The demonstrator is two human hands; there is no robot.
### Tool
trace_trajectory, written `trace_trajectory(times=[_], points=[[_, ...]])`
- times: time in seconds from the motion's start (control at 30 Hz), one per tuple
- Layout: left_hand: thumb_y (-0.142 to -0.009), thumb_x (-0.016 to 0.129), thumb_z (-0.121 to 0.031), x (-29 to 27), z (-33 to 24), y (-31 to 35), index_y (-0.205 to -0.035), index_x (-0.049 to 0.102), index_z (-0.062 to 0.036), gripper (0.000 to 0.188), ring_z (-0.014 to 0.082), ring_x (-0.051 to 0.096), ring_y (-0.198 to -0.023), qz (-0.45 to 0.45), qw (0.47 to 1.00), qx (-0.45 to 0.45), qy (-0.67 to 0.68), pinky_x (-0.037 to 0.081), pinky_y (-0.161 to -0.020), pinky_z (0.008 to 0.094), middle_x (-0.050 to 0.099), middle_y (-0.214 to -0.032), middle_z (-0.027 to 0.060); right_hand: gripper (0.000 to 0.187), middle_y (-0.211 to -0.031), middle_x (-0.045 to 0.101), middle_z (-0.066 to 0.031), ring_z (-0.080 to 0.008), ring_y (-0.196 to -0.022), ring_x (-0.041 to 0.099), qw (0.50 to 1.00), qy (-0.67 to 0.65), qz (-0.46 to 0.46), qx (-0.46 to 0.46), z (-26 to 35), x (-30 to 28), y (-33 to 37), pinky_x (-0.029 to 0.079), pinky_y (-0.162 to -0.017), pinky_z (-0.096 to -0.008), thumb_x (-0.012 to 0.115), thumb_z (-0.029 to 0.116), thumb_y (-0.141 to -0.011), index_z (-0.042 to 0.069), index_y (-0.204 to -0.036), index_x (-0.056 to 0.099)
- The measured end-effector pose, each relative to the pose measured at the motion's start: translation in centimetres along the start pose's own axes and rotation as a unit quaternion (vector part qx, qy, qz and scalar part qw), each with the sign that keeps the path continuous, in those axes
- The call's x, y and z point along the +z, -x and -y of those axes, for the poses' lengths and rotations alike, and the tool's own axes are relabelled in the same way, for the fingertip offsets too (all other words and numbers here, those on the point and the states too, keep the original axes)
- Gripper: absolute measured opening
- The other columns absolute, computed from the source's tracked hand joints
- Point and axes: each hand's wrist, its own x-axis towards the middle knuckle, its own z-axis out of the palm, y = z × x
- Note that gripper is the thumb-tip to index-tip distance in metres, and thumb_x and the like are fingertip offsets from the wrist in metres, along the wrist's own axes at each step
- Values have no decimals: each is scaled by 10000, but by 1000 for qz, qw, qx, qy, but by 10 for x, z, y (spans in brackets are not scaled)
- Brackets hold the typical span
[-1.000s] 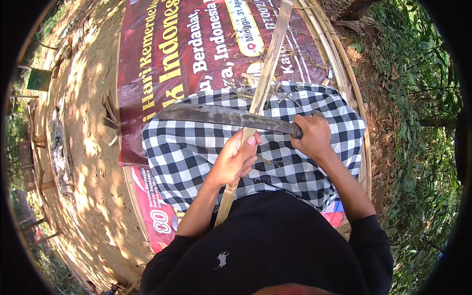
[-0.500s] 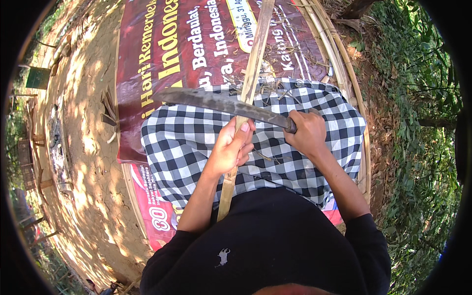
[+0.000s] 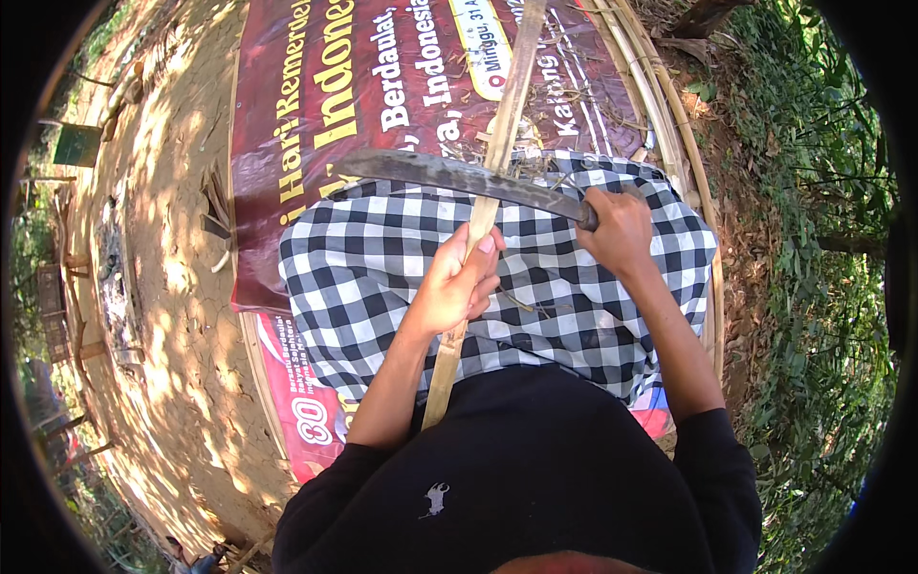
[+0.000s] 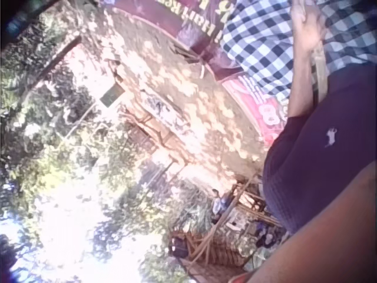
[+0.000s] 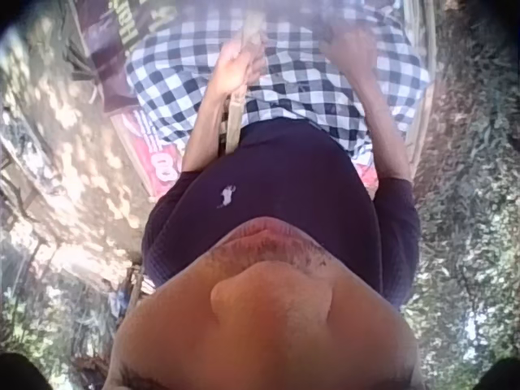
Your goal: The person shaves a piece of bamboo with a machete, removing thin layers of wood while holding it in their lap.
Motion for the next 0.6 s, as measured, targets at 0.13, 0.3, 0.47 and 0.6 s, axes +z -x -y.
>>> trace_trajectory(times=[0.13, 0.3, 0.47, 0.6], points=[[-1091, 439, -292, -2, 5, 1, -1096, 485, -87, 210, 13, 257, -445, 1, 1000, 11, -18, 213, -362, 196, 338, -648, -62, 175, -606, 614, -109, -331, -568, 617, 998, -32, 23, -47, 25, -6, 10, 488, -616, -451, 721, 146, -660, 83, -719, 569], [-1091, 436, -290, 5, 6, 4, -1094, 482, -75, 220, 1, 249, -455, -2, 999, 1, -43, 219, -362, 193, 328, -658, -70, 186, -600, 580, -131, -377, -565, 580, 997, -43, 6, 70, 7, -6, -6, 467, -567, -472, 725, 142, -692, 74, -703, 553], [-1095, 430, -282, -2, 11, -2, -1069, 496, -57, 235, -4, 253, -459, 6, 998, 0, -63, 213, -362, 199, 311, -644, -79, 190, -614, 599, -108, -349, -574, 592, 997, -57, 48, -35, 36, -6, 16, 470, -593, -457, 723, 142, -655, 74, -722, 559], [-1092, 440, -277, 3, 6, 1, -1074, 503, -49, 237, 0, 264, -464, -18, 998, 11, -59, 206, -368, 203, 307, -639, -81, 194, -627, 607, -104, -341, -599, 603, 996, -56, 64, -24, 38, -4, 12, 478, -610, -448, 722, 129, -636, 78, -731, 560]])
